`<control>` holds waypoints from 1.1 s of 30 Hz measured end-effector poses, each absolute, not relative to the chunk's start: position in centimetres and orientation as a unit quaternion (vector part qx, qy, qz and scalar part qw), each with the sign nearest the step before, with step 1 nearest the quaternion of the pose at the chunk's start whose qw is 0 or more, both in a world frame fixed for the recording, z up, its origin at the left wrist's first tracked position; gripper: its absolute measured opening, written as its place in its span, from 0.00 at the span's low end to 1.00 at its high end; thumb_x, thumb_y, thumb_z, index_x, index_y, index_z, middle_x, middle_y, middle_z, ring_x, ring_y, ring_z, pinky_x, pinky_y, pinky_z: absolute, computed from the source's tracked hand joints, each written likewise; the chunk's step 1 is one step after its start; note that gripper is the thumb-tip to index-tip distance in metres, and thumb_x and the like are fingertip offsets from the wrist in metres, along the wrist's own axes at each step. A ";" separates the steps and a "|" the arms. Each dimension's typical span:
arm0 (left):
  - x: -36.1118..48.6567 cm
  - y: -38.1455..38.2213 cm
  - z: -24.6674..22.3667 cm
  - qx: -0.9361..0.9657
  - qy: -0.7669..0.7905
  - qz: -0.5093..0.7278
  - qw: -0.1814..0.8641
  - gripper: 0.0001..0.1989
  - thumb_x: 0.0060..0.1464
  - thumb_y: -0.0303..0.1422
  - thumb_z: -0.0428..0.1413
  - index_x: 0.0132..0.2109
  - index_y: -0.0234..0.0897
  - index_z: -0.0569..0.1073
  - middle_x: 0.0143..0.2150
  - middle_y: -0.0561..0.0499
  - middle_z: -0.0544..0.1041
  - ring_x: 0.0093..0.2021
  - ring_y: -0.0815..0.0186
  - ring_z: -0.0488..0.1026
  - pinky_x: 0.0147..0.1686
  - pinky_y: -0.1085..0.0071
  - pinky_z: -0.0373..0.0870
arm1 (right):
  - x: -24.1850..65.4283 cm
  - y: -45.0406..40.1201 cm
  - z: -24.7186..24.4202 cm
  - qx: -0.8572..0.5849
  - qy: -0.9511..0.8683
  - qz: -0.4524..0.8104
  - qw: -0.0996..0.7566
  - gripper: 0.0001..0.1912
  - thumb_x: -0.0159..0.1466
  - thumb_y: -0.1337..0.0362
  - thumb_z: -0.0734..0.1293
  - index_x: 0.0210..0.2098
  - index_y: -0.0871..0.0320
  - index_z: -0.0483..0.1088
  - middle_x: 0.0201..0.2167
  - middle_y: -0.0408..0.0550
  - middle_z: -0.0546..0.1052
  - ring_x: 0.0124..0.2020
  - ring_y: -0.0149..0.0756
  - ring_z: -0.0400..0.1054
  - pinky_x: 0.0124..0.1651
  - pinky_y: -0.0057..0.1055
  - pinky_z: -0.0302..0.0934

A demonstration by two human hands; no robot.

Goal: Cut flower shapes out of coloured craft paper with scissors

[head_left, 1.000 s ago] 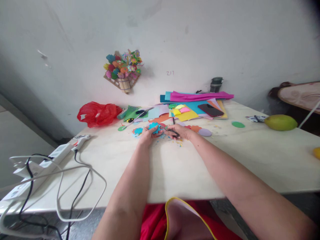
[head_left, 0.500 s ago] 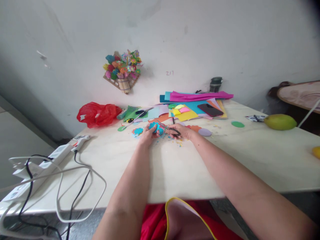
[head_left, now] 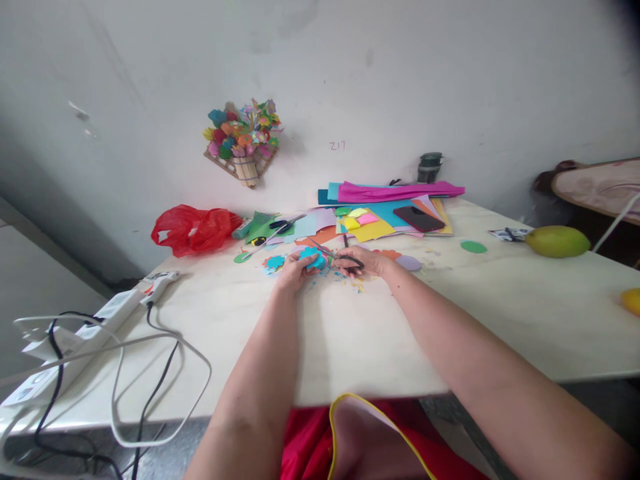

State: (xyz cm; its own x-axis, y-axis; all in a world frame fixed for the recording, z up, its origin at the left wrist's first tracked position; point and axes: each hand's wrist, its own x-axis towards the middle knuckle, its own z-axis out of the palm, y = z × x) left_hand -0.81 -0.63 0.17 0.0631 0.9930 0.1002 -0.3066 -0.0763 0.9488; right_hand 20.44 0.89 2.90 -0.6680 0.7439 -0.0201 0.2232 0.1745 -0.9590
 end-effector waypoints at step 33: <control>-0.4 -0.5 0.1 0.426 0.358 0.595 0.581 0.17 0.29 0.34 0.74 0.27 0.30 0.78 0.27 0.45 0.81 0.27 0.63 0.77 0.38 0.63 0.77 | 20.1 1.7 1.9 -0.325 -0.719 0.562 0.246 0.11 0.55 0.59 0.66 0.22 0.59 0.65 0.13 0.41 0.67 0.12 0.25 0.59 0.12 0.22 0.43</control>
